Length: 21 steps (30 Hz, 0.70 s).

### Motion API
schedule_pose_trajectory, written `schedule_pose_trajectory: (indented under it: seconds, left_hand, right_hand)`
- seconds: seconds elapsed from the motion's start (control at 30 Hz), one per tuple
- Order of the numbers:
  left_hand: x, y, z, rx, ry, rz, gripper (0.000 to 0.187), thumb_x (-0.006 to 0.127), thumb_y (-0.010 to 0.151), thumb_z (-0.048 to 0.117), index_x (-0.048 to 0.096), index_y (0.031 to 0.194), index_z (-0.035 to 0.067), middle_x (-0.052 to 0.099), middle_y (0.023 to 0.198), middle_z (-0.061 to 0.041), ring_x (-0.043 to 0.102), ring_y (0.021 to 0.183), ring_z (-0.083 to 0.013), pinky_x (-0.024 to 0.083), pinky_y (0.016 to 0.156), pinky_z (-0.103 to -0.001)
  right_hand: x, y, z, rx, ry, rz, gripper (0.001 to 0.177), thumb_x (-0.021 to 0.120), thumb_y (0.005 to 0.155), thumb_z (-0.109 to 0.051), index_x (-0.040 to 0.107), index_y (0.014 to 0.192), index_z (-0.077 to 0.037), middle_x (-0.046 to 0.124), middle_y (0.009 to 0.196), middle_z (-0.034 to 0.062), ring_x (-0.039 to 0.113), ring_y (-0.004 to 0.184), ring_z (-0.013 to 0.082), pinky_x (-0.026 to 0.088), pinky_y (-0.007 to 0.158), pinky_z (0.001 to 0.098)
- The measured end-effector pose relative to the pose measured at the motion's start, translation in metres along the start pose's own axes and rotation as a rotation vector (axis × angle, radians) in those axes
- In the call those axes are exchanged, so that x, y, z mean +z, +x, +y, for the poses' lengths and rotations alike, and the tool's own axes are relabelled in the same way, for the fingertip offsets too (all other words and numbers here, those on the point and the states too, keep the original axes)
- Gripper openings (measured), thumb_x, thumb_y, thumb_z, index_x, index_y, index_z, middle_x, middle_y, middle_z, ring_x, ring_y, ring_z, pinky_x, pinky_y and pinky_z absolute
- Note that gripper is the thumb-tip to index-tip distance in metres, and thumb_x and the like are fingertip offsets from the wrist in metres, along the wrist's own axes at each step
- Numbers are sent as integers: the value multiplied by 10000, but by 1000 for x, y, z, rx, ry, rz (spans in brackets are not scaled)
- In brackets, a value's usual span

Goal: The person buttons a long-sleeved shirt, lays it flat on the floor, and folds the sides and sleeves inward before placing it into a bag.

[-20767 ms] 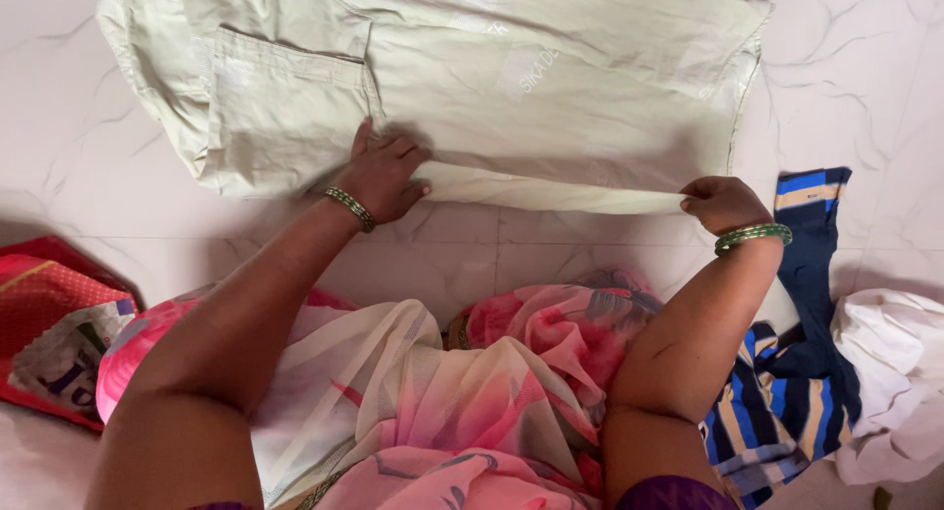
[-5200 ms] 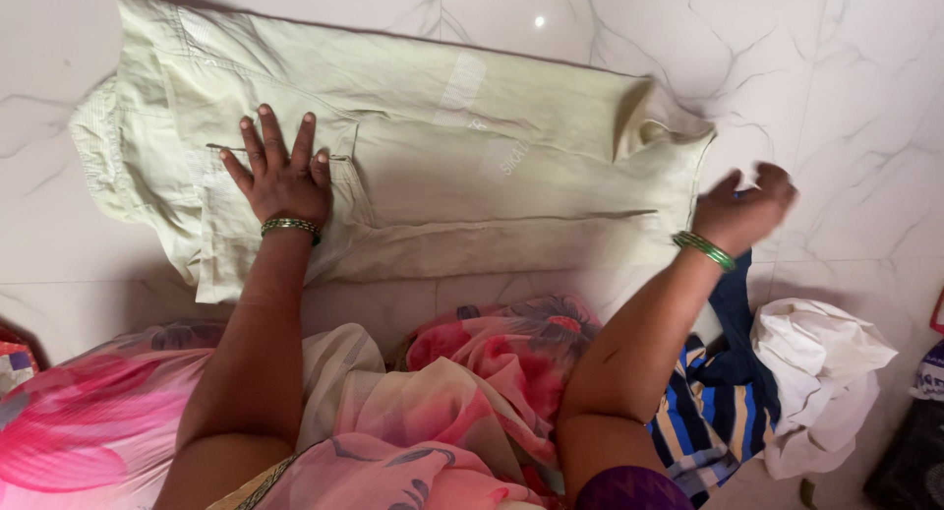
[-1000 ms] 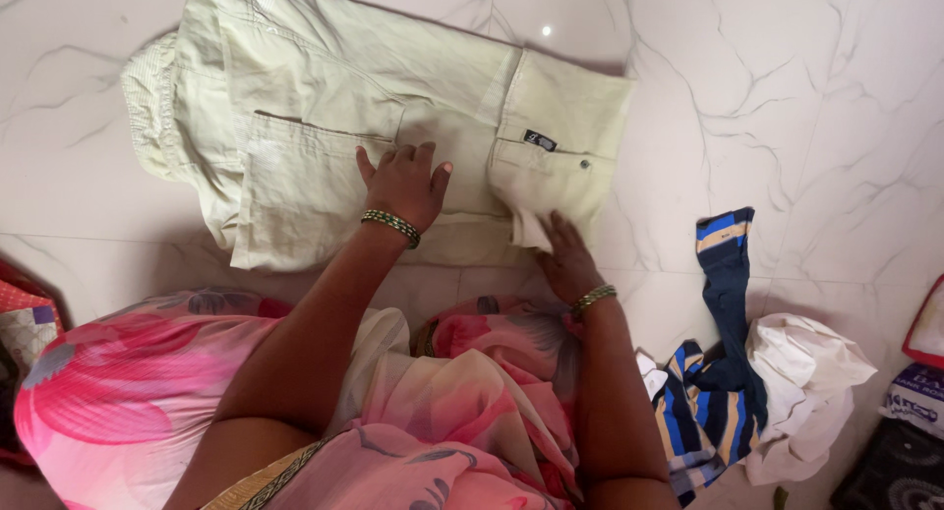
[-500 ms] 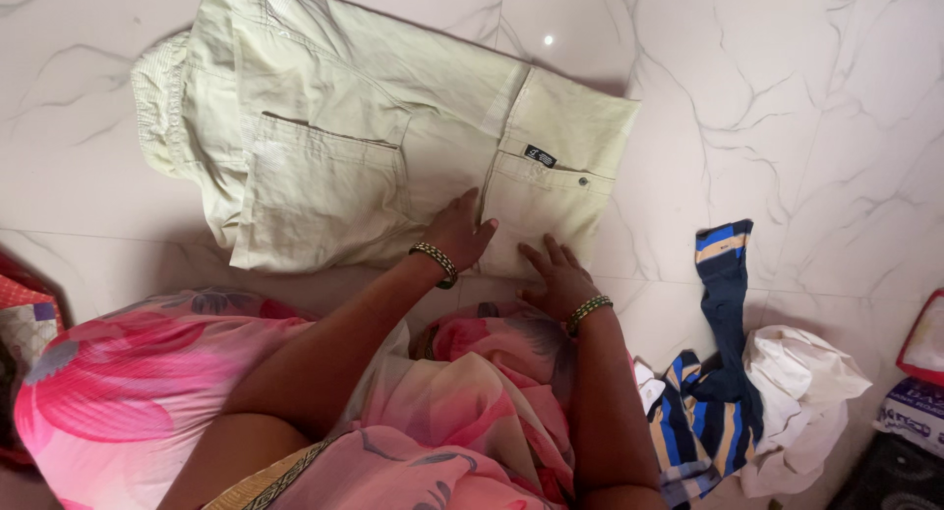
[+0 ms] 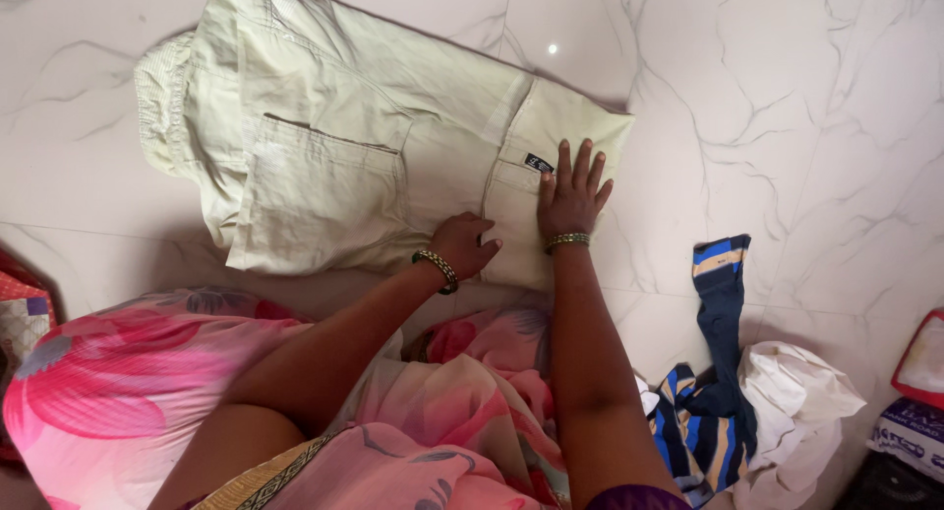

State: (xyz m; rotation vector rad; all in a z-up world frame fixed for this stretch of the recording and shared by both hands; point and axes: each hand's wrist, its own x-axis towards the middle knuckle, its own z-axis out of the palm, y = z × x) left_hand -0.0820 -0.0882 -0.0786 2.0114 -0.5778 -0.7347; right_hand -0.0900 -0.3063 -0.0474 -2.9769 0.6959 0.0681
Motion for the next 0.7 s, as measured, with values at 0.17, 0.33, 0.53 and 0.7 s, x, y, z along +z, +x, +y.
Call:
schedule_pose_trajectory:
  seconds: [0.17, 0.33, 0.53, 0.7]
  left_hand:
    - [-19, -18, 30, 0, 308, -38, 465, 725, 832, 383, 683, 1236, 156, 588, 1170, -125, 482, 1155, -351, 390, 957, -549]
    - [-35, -19, 46, -83, 388, -180, 346, 665, 913, 419, 707, 1175, 197, 539, 1265, -103, 437, 1261, -322, 362, 1046, -526]
    - [-71, 0, 41, -76, 182, 82, 362, 637, 911, 370, 692, 1212, 176, 616, 1225, -116, 551, 1182, -337, 402, 1004, -556]
    - [-92, 4, 34, -56, 56, 239, 327, 659, 928, 330, 694, 1199, 150, 679, 1115, -115, 646, 1047, -319, 496, 913, -478]
  right_hand:
    - [7, 3, 6, -3, 4, -17, 592, 335, 1079, -482, 291, 1636, -289, 128, 1729, 82, 104, 1589, 362, 58, 1227, 648]
    - [25, 15, 71, -110, 555, 313, 556, 523, 1092, -303, 414, 1587, -75, 383, 1669, 188, 324, 1571, 361, 307, 1284, 501]
    - [-10, -22, 117, 574, 535, -165, 625, 682, 982, -442, 535, 1421, -22, 709, 1178, 217, 695, 894, 251, 571, 730, 367]
    - [-23, -20, 101, 598, 597, -366, 735, 808, 862, -358, 438, 1401, -20, 627, 1150, 183, 680, 856, 254, 571, 599, 388]
